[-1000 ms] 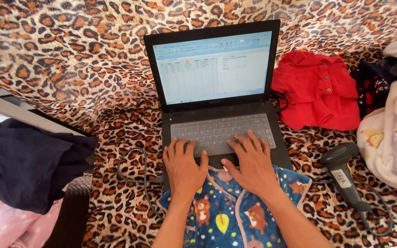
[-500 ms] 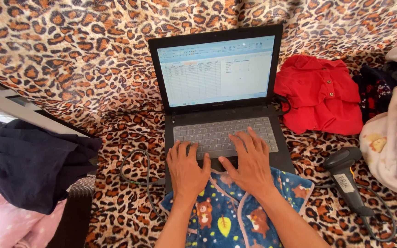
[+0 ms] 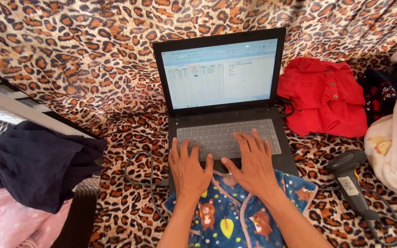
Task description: The person sits on the floor with a laptop on their lap, typing on the keyboard. They pick up a dark garment, scan it with a barcode scanner, and place it in a wire basket. They repeat this process with a blue patterned baby garment, typing on the laptop and scanning the item before placing it in the basket.
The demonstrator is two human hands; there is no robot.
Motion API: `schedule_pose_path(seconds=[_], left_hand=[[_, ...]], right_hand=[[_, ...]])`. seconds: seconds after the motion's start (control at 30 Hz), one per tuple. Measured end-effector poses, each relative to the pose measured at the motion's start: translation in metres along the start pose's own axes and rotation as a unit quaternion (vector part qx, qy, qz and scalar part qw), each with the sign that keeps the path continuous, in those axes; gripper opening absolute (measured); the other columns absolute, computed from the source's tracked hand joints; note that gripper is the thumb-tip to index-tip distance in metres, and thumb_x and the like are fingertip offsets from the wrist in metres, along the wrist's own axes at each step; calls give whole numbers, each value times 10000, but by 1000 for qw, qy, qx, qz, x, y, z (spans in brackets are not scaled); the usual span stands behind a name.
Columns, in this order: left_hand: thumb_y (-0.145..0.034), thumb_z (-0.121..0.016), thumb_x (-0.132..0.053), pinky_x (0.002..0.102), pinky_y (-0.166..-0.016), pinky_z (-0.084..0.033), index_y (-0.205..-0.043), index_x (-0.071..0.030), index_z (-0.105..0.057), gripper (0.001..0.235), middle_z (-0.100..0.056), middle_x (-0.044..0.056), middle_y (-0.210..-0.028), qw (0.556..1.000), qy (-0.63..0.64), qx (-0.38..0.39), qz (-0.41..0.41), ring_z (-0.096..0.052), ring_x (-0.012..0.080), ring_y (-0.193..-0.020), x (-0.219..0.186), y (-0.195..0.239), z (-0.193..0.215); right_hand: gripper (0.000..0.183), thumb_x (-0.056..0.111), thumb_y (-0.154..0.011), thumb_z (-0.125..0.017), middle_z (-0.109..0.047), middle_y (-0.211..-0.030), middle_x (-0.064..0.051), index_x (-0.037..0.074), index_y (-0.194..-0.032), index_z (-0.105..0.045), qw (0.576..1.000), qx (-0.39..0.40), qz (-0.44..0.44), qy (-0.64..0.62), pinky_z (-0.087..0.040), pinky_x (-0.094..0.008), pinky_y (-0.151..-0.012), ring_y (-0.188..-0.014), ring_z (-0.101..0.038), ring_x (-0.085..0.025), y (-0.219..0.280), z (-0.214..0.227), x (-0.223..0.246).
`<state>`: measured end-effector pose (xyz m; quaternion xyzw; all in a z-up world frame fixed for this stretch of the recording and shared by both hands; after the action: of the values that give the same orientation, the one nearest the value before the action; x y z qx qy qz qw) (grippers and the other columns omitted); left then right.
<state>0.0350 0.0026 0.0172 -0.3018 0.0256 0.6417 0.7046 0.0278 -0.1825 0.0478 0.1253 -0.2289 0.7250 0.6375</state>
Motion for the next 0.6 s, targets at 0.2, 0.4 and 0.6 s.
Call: schedule_pose_path(seconds=[0.2,0.4,0.6], left_hand=[[-959,-638,-405,600,-1135,-352,-1236,-45,-707,459,-567,221,-1368,1000,2,9,1,-377,475,-1467,-3,0,4],[-962,-639,-393,619,-1125,-381,-1265,-42,-691,467,-543,231,-1375,1000,5,8,-3,-396,491,-1450,-4,1,3],[-968,-640,-412,576,-1115,-401,-1214,-67,-706,428,-583,169,-1260,1000,3,2,-3,-449,435,-1415,4,6,-8]], right_hand=[[579,603,-956,-633,-594,-1341,-65,187,-1359,-634,997,-27,40,61,-371,-642,-1126,-1422,-479,-385,24,2,-8],[617,564,-975,-636,-592,-1328,-159,93,-1374,-628,992,-115,2,57,-365,-665,-1121,-1447,-449,-475,20,23,-32],[729,621,-989,-572,-639,-1283,-210,63,-1457,-544,996,-40,-51,61,-238,-772,-1139,-1503,-373,-507,20,22,-40]])
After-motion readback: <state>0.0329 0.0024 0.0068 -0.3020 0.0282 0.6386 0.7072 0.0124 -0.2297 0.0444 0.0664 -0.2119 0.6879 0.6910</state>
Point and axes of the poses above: each hand's wrist, its own y-axis away from the middle knuckle, its own z-axis out of the back of the hand, x = y × z, the point moved 1 cm from there along -y, towards the middle knuckle
